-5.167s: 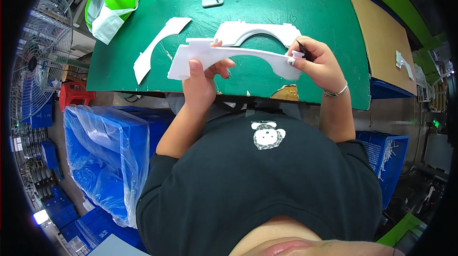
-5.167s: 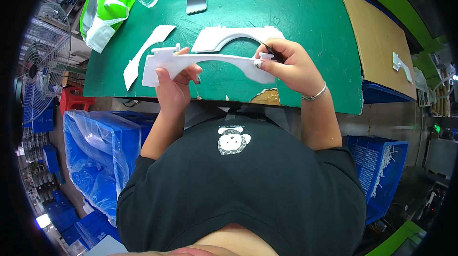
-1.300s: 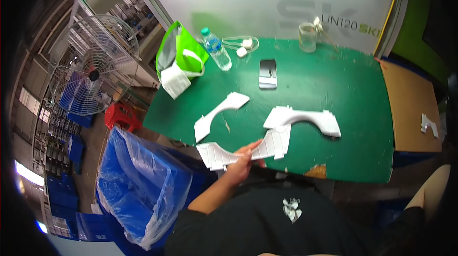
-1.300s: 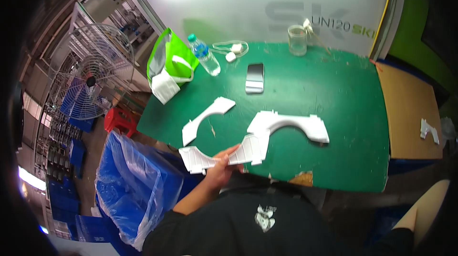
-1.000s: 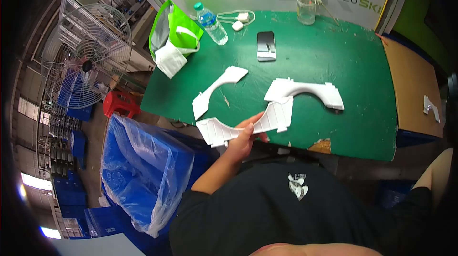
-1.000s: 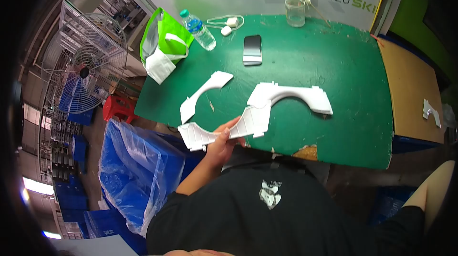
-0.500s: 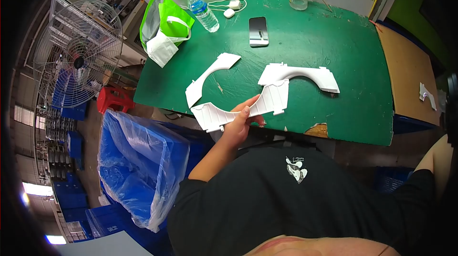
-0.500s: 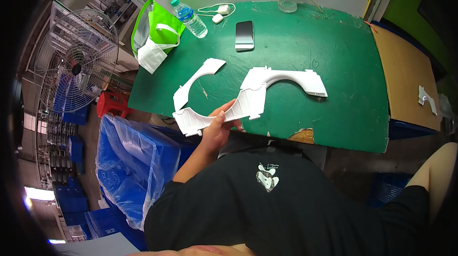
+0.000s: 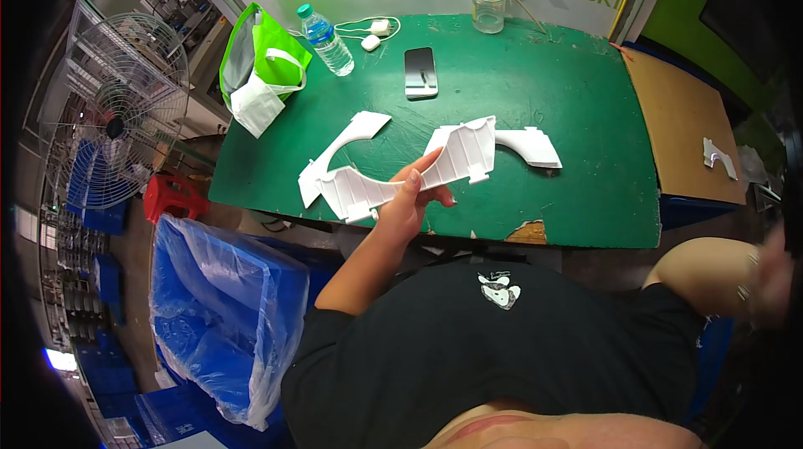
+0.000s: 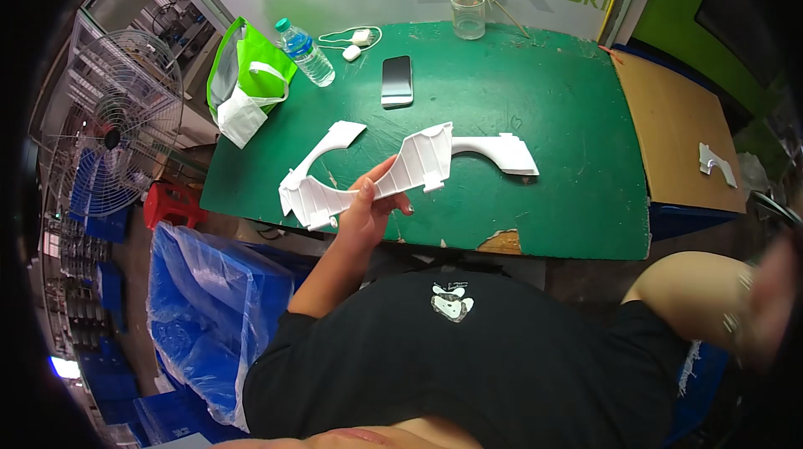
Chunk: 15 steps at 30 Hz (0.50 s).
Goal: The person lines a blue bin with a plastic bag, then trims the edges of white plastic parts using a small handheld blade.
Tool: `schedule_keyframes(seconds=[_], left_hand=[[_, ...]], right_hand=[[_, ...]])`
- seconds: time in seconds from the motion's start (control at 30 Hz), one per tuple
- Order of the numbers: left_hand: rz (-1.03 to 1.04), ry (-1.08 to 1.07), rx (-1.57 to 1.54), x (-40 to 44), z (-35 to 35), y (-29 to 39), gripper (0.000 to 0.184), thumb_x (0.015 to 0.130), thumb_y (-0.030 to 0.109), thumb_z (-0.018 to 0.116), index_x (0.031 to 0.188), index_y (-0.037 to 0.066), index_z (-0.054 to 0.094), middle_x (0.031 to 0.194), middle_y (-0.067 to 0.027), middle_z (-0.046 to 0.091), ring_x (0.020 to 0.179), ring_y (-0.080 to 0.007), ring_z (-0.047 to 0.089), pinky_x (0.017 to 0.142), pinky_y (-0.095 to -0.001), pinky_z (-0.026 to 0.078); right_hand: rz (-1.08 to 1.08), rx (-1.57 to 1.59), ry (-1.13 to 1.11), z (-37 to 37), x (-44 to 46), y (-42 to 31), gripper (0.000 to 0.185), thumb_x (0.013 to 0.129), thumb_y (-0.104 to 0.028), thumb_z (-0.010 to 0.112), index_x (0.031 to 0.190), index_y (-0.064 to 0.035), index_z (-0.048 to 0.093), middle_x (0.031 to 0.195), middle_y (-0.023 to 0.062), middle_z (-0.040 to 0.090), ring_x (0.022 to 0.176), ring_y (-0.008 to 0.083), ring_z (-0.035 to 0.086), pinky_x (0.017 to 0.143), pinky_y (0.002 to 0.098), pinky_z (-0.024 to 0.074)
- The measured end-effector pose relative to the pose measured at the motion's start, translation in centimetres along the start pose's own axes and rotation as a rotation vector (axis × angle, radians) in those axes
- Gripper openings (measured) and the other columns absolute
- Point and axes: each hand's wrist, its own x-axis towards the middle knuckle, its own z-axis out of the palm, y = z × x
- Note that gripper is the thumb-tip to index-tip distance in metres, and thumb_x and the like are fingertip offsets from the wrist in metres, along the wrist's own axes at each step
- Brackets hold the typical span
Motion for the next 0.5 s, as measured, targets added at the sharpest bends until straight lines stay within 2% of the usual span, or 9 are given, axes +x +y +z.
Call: schedule_keyframes(seconds=[0.03,0.07,0.1,0.13,0.17,0.23,0.33,0.4,0.5], left_hand=[[0.008,-0.023,0.015,0.7,0.6,0.5,0.058,0.103,0.039,0.041,0.140,-0.005,0.043,0.111,-0.0147,0.063,0.082,-0.0214,0.062,0.077,-0.0360,0.051],[0.022,-0.046,-0.004,1.3,1.1,0.6,0.059,0.103,0.040,0.040,0.141,-0.005,0.042,0.112,-0.0149,0.062,0.081,-0.0218,0.062,0.077,-0.0364,0.051],[0.021,-0.051,-0.016,1.9,1.5,0.6,0.059,0.103,0.040,0.040,0.141,-0.005,0.042,0.112,-0.0149,0.062,0.081,-0.0218,0.062,0.077,-0.0364,0.051],[0.025,-0.070,-0.048,2.3,1.8,0.6,0.059,0.103,0.040,0.040,0.141,-0.005,0.042,0.113,-0.0155,0.062,0.081,-0.0218,0.062,0.077,-0.0362,0.051],[0.028,-0.090,-0.080,2.6,2.2,0.3,0.059,0.103,0.040,0.040,0.141,-0.006,0.042,0.114,-0.0160,0.062,0.081,-0.0219,0.062,0.077,-0.0361,0.051],[0.025,-0.114,-0.104,2.8,2.8,-0.2,0.059,0.103,0.040,0.040,0.141,-0.006,0.042,0.115,-0.0169,0.061,0.081,-0.0220,0.062,0.076,-0.0356,0.051],[0.043,-0.129,-0.108,2.4,3.7,-0.6,0.060,0.103,0.040,0.041,0.141,-0.006,0.041,0.116,-0.0172,0.061,0.080,-0.0217,0.062,0.074,-0.0350,0.052],[0.042,-0.144,-0.111,2.1,3.6,-0.8,0.064,0.101,0.042,0.042,0.142,-0.007,0.040,0.119,-0.0181,0.060,0.080,-0.0216,0.062,0.072,-0.0344,0.052],[0.053,-0.181,-0.164,1.6,2.8,-1.2,0.067,0.100,0.043,0.044,0.143,-0.007,0.037,0.124,-0.0191,0.058,0.080,-0.0218,0.062,0.072,-0.0344,0.051]], right_hand=[[0.130,-0.043,0.237,1.1,-2.5,2.8,0.046,0.101,-0.037,0.048,0.145,-0.0241,0.043,0.146,0.0110,0.039,0.117,0.0239,0.046,0.089,0.0410,0.0529],[0.230,0.027,0.360,1.5,-4.5,5.6,0.031,0.101,-0.031,0.045,0.125,-0.0131,0.052,0.118,0.0112,0.049,0.093,0.0173,0.048,0.074,0.0314,0.0455],[0.334,0.096,0.484,1.9,-6.5,8.2,0.031,0.100,-0.026,0.043,0.105,-0.0020,0.062,0.089,0.0113,0.060,0.068,0.0106,0.049,0.059,0.0219,0.0380],[0.374,0.064,0.312,4.2,-8.2,10.3,0.031,0.104,-0.024,0.037,0.109,-0.0038,0.060,0.088,0.0065,0.056,0.070,0.0099,0.047,0.059,0.0220,0.0375],[0.560,0.047,0.282,5.1,-10.7,12.0,0.024,0.102,-0.021,0.045,0.109,-0.0037,0.059,0.093,0.0022,0.054,0.076,0.0086,0.047,0.064,0.0220,0.0404],[0.622,0.116,0.159,9.4,-12.9,14.8,0.023,0.104,-0.015,0.040,0.107,-0.0010,0.059,0.078,-0.0031,0.049,0.067,0.0027,0.042,0.059,0.0186,0.0362],[0.858,0.082,0.016,13.5,-15.8,17.2,0.022,0.104,-0.019,0.041,0.098,-0.0043,0.055,0.070,-0.0052,0.042,0.058,0.0019,0.035,0.050,0.0185,0.0289],[0.766,0.126,-0.039,16.3,-16.6,17.8,0.021,0.104,-0.024,0.045,0.094,-0.0062,0.051,0.070,-0.0061,0.040,0.055,0.0009,0.032,0.046,0.0187,0.0250],[0.857,0.283,0.008,17.8,-16.5,17.6,0.022,0.099,-0.022,0.054,0.089,-0.0037,0.051,0.073,-0.0045,0.045,0.067,0.0039,0.037,0.057,0.0223,0.0333]])
